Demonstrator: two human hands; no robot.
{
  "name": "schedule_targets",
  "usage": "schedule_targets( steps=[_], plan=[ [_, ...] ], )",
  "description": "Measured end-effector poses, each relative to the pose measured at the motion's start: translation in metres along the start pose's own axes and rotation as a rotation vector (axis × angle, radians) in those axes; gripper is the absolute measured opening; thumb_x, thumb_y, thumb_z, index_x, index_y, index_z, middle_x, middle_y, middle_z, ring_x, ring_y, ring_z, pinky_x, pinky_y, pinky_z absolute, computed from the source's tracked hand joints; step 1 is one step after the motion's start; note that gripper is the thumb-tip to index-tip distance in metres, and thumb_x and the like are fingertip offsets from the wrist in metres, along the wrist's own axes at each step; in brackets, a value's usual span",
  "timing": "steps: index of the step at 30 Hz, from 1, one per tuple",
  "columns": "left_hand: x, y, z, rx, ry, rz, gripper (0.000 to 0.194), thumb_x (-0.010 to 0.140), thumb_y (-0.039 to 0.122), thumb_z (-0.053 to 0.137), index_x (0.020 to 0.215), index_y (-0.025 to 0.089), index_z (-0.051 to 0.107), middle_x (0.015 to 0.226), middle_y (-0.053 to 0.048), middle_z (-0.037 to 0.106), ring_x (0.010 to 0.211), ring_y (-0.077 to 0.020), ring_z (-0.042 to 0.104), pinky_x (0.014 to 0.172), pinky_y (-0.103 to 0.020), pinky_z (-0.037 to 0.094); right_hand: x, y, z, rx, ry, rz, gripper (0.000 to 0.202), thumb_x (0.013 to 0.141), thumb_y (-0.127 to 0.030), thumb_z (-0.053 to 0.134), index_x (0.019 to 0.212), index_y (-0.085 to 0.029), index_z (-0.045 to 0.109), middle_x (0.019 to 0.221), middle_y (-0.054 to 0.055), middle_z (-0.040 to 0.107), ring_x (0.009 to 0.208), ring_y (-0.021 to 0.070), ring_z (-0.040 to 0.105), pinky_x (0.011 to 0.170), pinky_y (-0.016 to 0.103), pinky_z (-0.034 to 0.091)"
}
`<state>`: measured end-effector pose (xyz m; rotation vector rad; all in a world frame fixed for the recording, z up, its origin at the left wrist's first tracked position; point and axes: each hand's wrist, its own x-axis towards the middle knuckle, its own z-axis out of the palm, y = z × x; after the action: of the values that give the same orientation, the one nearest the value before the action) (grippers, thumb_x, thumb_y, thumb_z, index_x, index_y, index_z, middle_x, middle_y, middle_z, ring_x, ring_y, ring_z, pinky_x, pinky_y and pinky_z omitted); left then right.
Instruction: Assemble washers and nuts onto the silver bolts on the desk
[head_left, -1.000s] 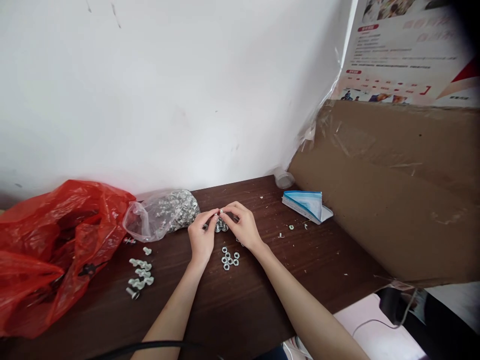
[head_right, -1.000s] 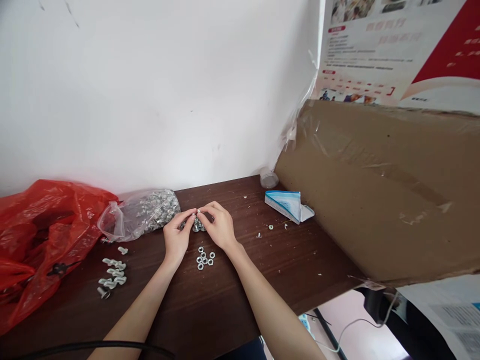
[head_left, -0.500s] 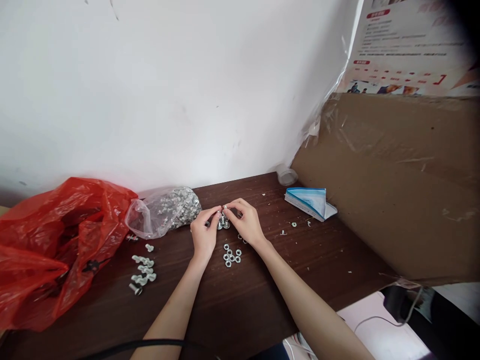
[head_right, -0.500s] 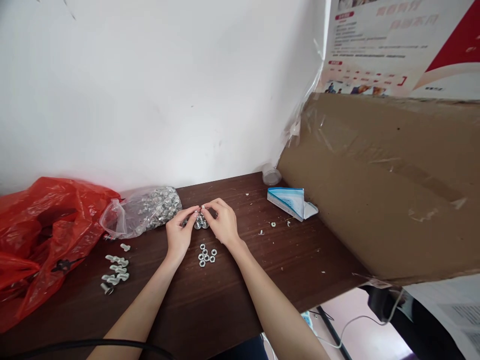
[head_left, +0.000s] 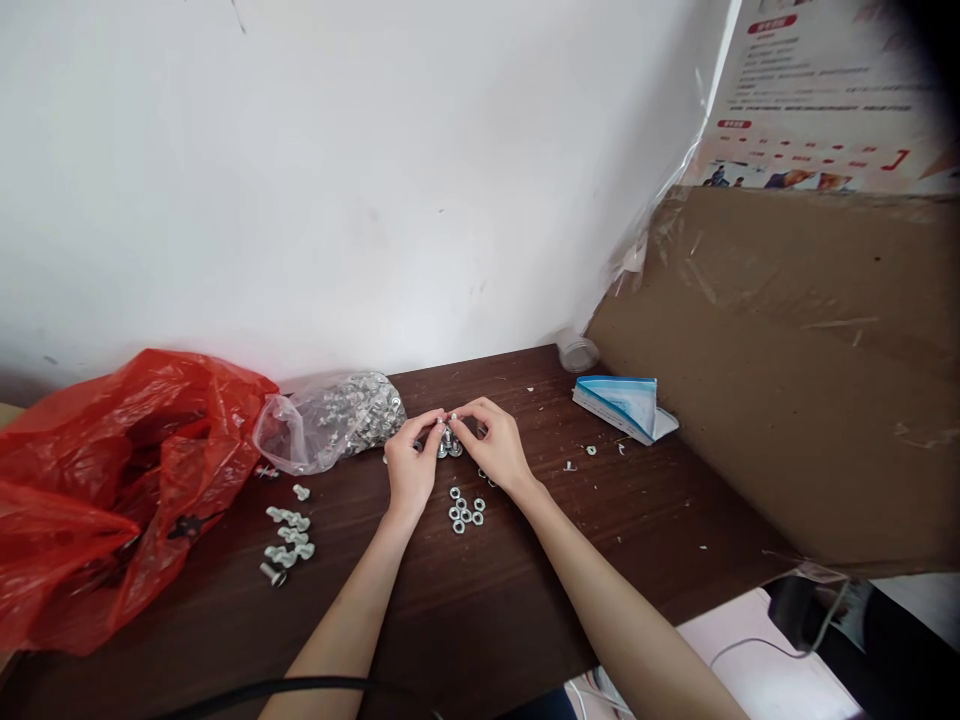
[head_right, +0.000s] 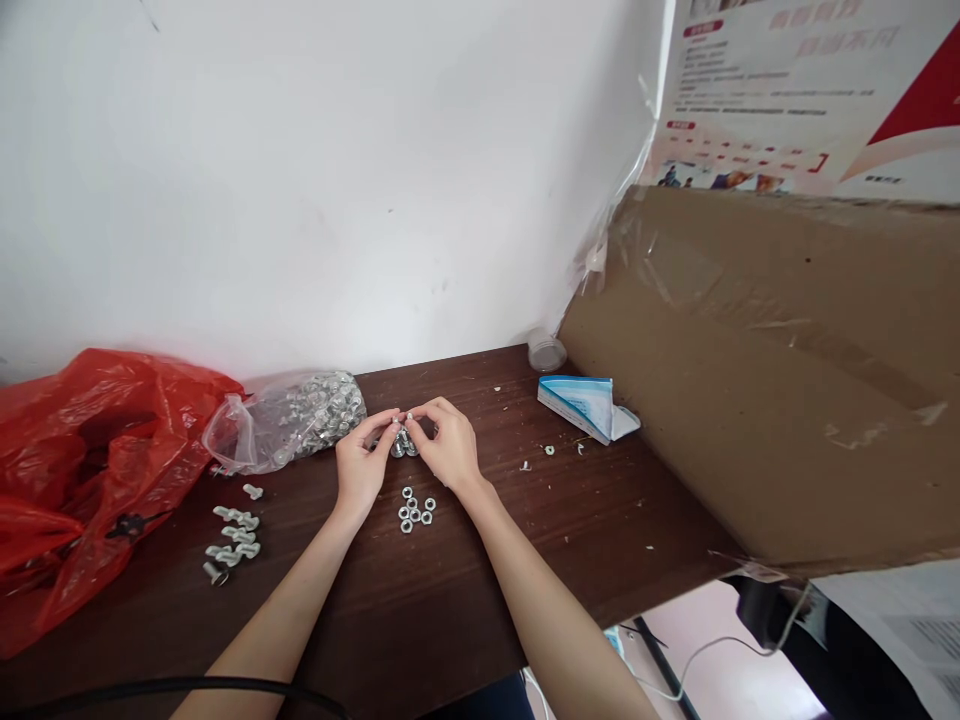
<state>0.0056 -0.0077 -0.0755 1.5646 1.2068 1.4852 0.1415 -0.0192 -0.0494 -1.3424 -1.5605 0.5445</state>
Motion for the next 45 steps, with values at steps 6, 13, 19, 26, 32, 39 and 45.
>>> schedule_targets(
  steps=[6, 13, 19, 26, 32, 39, 45],
  plan=[
    [-0.001, 0.003, 0.0, -0.014, -0.013, -0.008, 0.023, 0.082, 0.027, 0.062, 0.102, 0.017, 0.068, 0.101, -0.009, 0.072, 0.095, -0.0216, 0.068, 0.09, -0.036, 0.053, 0.0, -0.002, -0.001, -0.014, -0.004, 0.008, 0.015, 0.083, -0.029, 0.058, 0.086, -0.021, 0.07, 0.087, 0.001, 0.066, 0.062, 0.0125, 0.054, 0.059, 0.025, 0.042],
    [-0.001, 0.008, 0.001, -0.021, -0.012, -0.009, 0.027, 0.082, 0.024, 0.061, 0.107, 0.016, 0.064, 0.101, -0.01, 0.071, 0.097, -0.021, 0.067, 0.089, -0.036, 0.054, 0.0, -0.002, -0.001, -0.033, -0.007, 0.026, 0.018, 0.084, -0.032, 0.056, 0.088, -0.022, 0.07, 0.089, 0.002, 0.067, 0.059, 0.0122, 0.052, 0.058, 0.026, 0.043],
    [-0.002, 0.01, 0.001, -0.038, -0.021, -0.006, 0.032, 0.081, 0.024, 0.062, 0.112, 0.016, 0.058, 0.1, -0.009, 0.071, 0.098, -0.0197, 0.067, 0.09, -0.037, 0.053, 0.0, -0.003, -0.002, -0.026, -0.01, 0.03, 0.02, 0.085, -0.035, 0.056, 0.088, -0.022, 0.07, 0.088, 0.002, 0.067, 0.062, 0.0127, 0.054, 0.062, 0.026, 0.044],
    [-0.002, 0.013, 0.001, -0.044, -0.023, 0.001, 0.038, 0.081, 0.028, 0.065, 0.116, 0.018, 0.053, 0.104, -0.01, 0.069, 0.1, -0.0198, 0.066, 0.09, -0.037, 0.053, 0.001, 0.0, -0.004, -0.013, 0.014, 0.041, 0.029, 0.091, -0.038, 0.047, 0.086, -0.022, 0.07, 0.087, 0.003, 0.067, 0.075, 0.0154, 0.06, 0.068, 0.026, 0.044],
    [-0.003, 0.015, 0.001, -0.051, -0.002, 0.0, 0.03, 0.092, 0.036, 0.048, 0.117, 0.019, 0.048, 0.109, -0.011, 0.067, 0.101, -0.0184, 0.065, 0.092, -0.036, 0.05, 0.003, 0.008, -0.005, -0.085, 0.018, 0.143, 0.023, 0.087, -0.02, 0.045, 0.087, -0.024, 0.067, 0.091, 0.0, 0.07, 0.083, 0.0174, 0.063, 0.072, 0.028, 0.044],
    [-0.002, 0.015, 0.001, 0.017, -0.016, 0.0, 0.03, 0.094, 0.038, 0.044, 0.116, 0.02, 0.047, 0.109, -0.012, 0.067, 0.102, -0.0198, 0.064, 0.09, -0.038, 0.05, 0.002, 0.009, -0.005, -0.242, -0.066, 0.228, 0.025, 0.073, -0.008, 0.046, 0.08, -0.026, 0.062, 0.076, -0.003, 0.072, 0.07, 0.0182, 0.063, 0.059, 0.026, 0.038],
    [-0.001, 0.013, 0.002, 0.015, -0.024, -0.022, 0.028, 0.094, 0.037, 0.042, 0.116, 0.02, 0.046, 0.115, -0.013, 0.064, 0.104, -0.0203, 0.064, 0.092, -0.038, 0.049, 0.002, 0.01, -0.004, -0.27, -0.087, 0.206, 0.025, 0.076, -0.01, 0.046, 0.077, -0.026, 0.065, 0.078, -0.003, 0.072, 0.072, 0.0187, 0.064, 0.061, 0.027, 0.04]
  ],
)
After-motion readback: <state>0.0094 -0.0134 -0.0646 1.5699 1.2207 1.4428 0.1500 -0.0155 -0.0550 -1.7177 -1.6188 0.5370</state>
